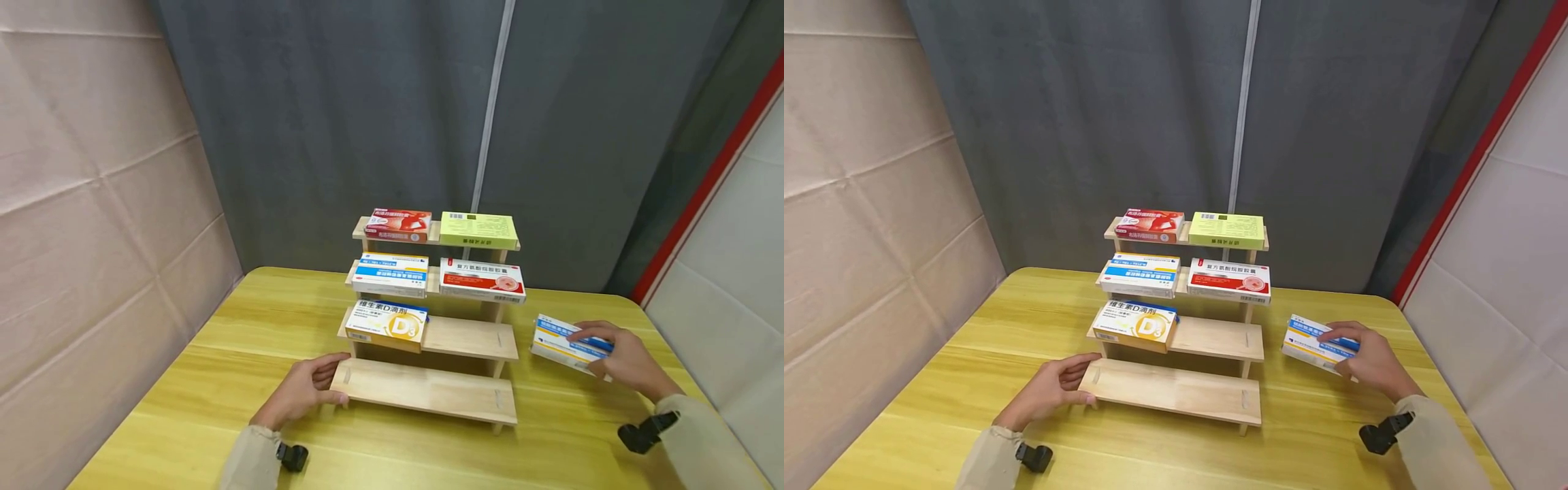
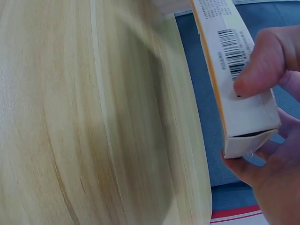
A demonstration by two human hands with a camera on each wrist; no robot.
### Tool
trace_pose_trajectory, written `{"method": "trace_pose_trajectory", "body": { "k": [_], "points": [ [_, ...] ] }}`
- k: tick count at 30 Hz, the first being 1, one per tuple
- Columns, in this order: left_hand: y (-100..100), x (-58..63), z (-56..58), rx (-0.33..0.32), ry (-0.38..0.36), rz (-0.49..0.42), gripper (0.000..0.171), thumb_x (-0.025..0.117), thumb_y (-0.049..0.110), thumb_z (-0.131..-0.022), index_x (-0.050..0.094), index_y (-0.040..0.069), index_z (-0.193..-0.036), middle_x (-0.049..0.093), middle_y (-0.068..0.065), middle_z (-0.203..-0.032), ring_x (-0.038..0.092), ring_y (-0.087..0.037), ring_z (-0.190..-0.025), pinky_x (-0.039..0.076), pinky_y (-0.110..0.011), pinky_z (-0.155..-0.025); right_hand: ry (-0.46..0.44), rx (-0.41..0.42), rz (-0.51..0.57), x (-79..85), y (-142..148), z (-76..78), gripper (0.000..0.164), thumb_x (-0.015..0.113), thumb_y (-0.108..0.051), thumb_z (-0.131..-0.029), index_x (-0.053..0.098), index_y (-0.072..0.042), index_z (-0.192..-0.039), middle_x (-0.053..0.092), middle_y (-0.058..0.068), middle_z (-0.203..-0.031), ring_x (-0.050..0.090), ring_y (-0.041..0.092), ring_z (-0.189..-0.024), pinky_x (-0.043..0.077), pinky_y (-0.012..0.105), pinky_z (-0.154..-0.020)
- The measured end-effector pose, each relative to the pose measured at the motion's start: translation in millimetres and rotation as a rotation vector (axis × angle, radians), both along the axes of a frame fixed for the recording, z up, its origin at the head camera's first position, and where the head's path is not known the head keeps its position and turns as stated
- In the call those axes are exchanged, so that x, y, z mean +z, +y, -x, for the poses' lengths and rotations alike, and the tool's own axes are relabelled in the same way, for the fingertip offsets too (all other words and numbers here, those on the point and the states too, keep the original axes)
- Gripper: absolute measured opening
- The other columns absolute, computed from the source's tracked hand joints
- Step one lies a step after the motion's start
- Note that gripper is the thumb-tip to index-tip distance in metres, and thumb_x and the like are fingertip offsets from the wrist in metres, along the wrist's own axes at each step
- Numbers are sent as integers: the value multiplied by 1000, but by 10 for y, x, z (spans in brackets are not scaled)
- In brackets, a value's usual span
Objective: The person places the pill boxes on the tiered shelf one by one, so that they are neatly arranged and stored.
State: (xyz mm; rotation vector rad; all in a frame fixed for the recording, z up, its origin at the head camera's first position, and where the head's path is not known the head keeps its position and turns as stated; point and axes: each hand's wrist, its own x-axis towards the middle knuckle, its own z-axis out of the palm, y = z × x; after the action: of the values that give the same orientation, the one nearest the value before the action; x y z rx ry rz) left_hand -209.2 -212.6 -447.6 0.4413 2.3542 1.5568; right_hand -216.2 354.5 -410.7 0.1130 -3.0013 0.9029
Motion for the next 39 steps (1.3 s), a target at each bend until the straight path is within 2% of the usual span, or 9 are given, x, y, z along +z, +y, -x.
{"method": "trace_pose_trajectory", "body": {
  "k": [8, 18, 30, 39],
  "points": [
    [-1, 2, 0, 3, 0, 5, 84, 87, 29, -75, 50, 8, -148, 51, -21, -151, 52, -39, -137, 54, -33, -108, 10, 9, 19, 49, -6, -41, 60, 77, -4, -59, 74, -8, -119, 49, 31, -146, 45, 52, -122, 51, 56, -86],
    [0, 0, 3, 5, 3, 4, 85, 88, 30, -75, 50, 9, -148, 51, -21, -151, 53, -39, -136, 54, -33, -108, 43, 20, 24, 159, -16, -111, 60, 75, 0, -57, 75, -8, -117, 52, 30, -143, 48, 49, -119, 47, 34, -76],
    [-10, -6, 6, 8, 7, 12, 86, 88, 32, -74, 51, 8, -148, 52, -22, -150, 53, -39, -136, 54, -34, -108, 84, 71, 53, 323, -122, -198, 63, 74, 1, -52, 77, -9, -113, 57, 27, -139, 50, 42, -117, 43, 24, -71],
    [-7, -8, 10, 3, 4, 9, 86, 87, 32, -74, 50, 7, -148, 52, -23, -149, 53, -39, -136, 55, -33, -107, 136, 102, 54, 390, -183, -214, 58, 73, 3, -52, 78, -10, -108, 60, 25, -136, 52, 41, -116, 42, 18, -70]
  ]
}}
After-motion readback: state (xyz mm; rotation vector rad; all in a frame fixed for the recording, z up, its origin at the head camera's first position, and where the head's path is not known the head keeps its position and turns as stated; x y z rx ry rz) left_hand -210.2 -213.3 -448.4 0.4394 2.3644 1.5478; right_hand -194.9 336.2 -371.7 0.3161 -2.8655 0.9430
